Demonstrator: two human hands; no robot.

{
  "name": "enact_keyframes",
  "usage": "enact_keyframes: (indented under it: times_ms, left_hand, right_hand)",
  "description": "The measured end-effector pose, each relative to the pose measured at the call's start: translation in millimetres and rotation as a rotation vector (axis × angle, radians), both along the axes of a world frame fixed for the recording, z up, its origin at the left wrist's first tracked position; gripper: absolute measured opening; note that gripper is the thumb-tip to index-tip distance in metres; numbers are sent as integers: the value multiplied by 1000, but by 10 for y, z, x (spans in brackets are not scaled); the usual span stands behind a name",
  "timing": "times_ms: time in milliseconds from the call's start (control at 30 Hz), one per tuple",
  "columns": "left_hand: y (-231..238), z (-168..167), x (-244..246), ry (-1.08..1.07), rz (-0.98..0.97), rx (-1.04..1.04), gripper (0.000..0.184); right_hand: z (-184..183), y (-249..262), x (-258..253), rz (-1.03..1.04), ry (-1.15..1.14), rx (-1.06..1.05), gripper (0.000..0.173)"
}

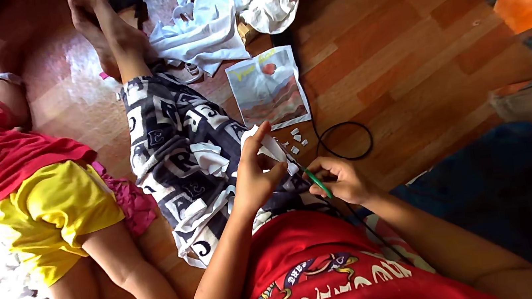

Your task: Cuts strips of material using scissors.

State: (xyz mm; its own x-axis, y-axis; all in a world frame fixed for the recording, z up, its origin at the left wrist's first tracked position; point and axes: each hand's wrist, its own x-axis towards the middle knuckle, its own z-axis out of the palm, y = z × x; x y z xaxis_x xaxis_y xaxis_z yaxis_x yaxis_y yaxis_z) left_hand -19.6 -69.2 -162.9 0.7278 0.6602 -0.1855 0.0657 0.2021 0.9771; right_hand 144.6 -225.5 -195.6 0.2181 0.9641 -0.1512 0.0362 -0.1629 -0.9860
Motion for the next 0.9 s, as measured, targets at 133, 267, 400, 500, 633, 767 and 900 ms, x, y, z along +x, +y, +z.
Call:
enact_keyframes:
  times_ms: [133, 267, 400, 500, 633, 767, 900]
  left_hand:
    - [1, 8, -4, -2, -17, 1, 85]
    - [-1, 8, -12, -11, -39, 15, 88]
    - [6, -2, -14, -24, -51, 43, 90]
    - [18, -6, -7, -22, -62, 51, 91]
    - [28, -23, 12, -43, -77, 44, 92]
    - [20, -43, 10, -53, -100, 49, 92]
    - [15, -56, 2, -48, -142, 47, 91]
  right_hand:
    - [-1, -12, 36, 30, 47, -11, 40]
    - [-28, -7, 46, 46, 75, -3, 45]
    - [-39, 2, 34, 8, 128, -19, 38]
    - [-31, 5, 44, -14, 138, -27, 36]
    - [3, 9, 48, -7, 151, -46, 37]
    - [12, 13, 38, 2, 164, -56, 37]
    - [22, 29, 23, -1, 174, -55, 31]
